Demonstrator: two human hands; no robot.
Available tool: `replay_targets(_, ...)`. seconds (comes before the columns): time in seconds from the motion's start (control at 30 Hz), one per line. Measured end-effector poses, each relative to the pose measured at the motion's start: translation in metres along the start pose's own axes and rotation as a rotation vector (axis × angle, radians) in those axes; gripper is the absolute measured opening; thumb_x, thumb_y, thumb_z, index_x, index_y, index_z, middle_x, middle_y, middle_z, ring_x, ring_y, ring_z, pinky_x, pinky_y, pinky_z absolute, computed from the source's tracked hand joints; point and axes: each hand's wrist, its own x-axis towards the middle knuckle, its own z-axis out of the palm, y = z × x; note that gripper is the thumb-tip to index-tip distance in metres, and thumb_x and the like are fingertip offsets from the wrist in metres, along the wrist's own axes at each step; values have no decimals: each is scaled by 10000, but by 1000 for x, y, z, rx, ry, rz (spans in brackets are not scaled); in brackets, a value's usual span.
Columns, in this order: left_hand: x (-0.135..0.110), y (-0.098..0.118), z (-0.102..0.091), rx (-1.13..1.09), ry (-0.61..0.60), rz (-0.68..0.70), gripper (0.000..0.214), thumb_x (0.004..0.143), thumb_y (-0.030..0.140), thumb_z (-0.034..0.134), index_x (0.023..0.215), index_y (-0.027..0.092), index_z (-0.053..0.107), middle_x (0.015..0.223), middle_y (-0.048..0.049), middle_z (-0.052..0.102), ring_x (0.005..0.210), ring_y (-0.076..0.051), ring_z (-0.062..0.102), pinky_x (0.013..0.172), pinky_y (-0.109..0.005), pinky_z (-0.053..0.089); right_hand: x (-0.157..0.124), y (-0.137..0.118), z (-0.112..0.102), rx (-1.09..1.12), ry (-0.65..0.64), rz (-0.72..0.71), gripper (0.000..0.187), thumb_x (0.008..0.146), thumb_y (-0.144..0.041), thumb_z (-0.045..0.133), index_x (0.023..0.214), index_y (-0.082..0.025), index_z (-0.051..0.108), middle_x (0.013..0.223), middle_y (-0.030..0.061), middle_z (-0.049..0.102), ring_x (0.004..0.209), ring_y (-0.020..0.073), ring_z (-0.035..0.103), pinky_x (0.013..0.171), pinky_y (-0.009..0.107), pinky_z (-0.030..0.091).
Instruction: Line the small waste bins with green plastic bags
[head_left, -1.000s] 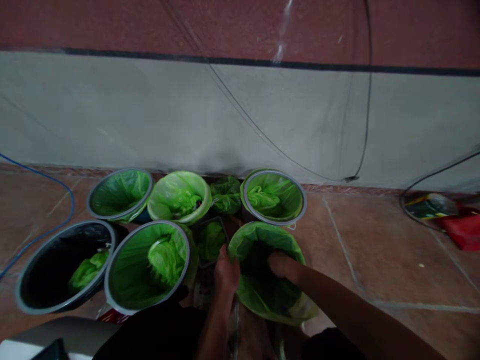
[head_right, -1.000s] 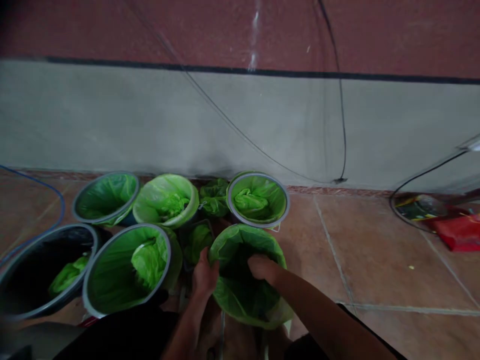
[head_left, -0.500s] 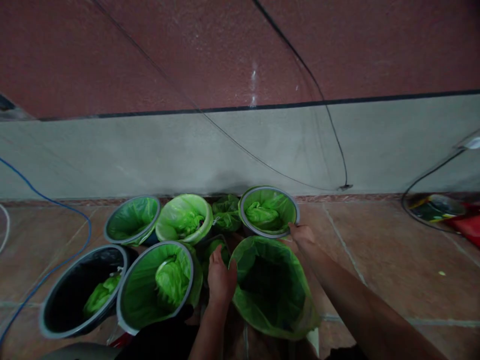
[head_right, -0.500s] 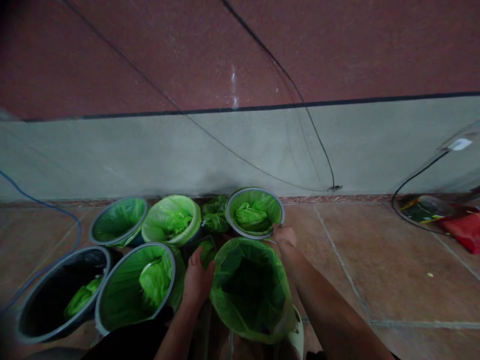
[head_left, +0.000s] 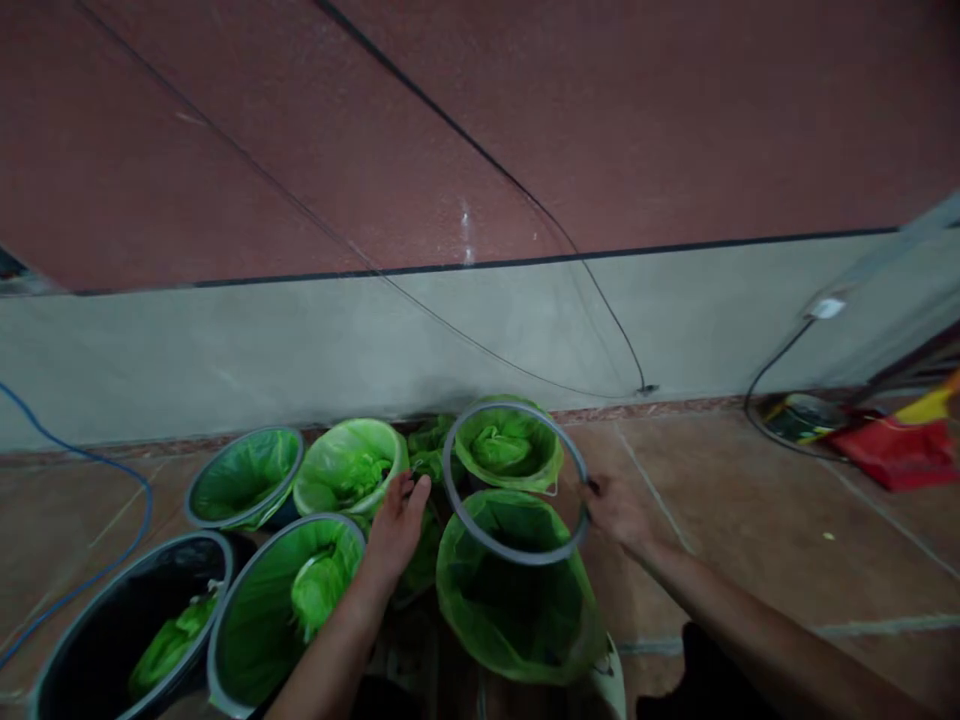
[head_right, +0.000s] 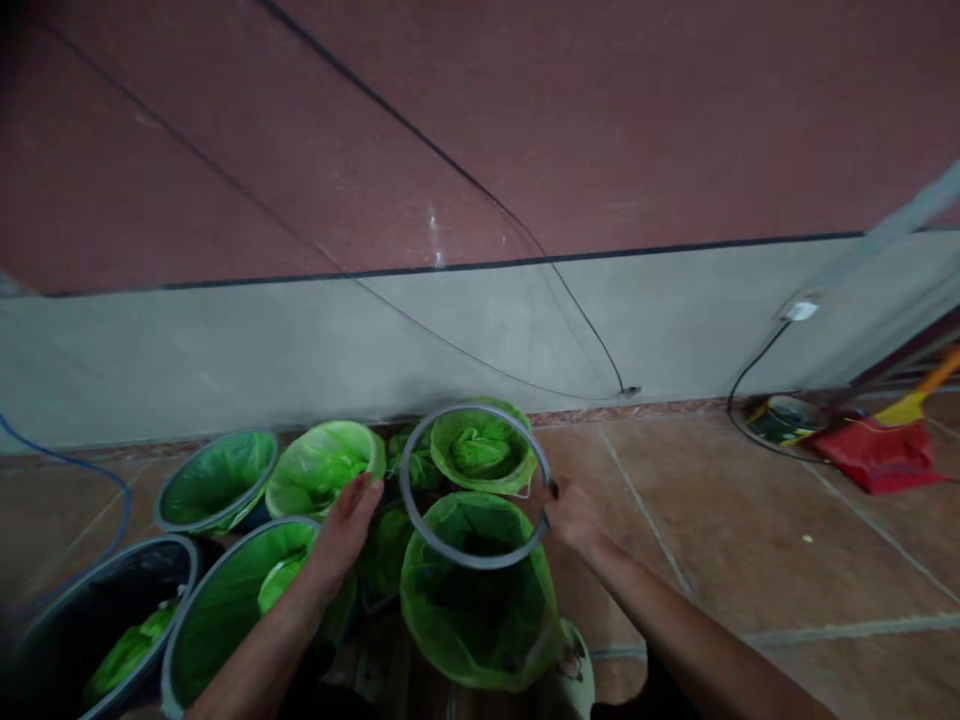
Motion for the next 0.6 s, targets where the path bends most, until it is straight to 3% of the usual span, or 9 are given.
replay_targets(0.13, -7, -13, 8, -70, -186, -104, 521, 915, 512, 480, 1288, 160, 572, 1148, -97, 711, 983, -216, 692, 866, -334, 533, -44, 39, 15, 36, -70, -76, 230, 894, -210, 465, 863, -138, 682, 833, 75, 726, 753, 167, 672, 630, 217, 440)
replay_targets(0.3, -4, -45, 34, 161, -388, -46, 355, 892, 238, 490, 1189, 122, 647, 890, -51, 743, 782, -167, 690, 706, -245, 503, -57, 63, 41, -58, -153, 1, 293, 933, -286, 439, 893, -150, 695, 755, 72, 714, 693, 170, 666, 607, 225, 436)
replay_targets(0.47, 6, -56, 47, 352, -361, -23, 360, 881, 158, 482, 1198, 122, 647, 832, -36, 732, 707, -142, 670, 658, -225, 463, -48, 58, 55, -196, -235, -16, 349, 944, -265, 411, 907, -113, 723, 860, 131, 740, 801, 199, 698, 683, 244, 454)
replay_targets(0.6, 8, -56, 49, 519, -321, -2, 352, 879, 143, 500, 1200, 123, 645, 901, -66, 745, 831, -169, 693, 754, -242, 469, -42, 55, 62, -264, -247, -61, 346, 944, -265, 412, 966, -115, 723, 970, 156, 745, 916, 222, 694, 743, 258, 460)
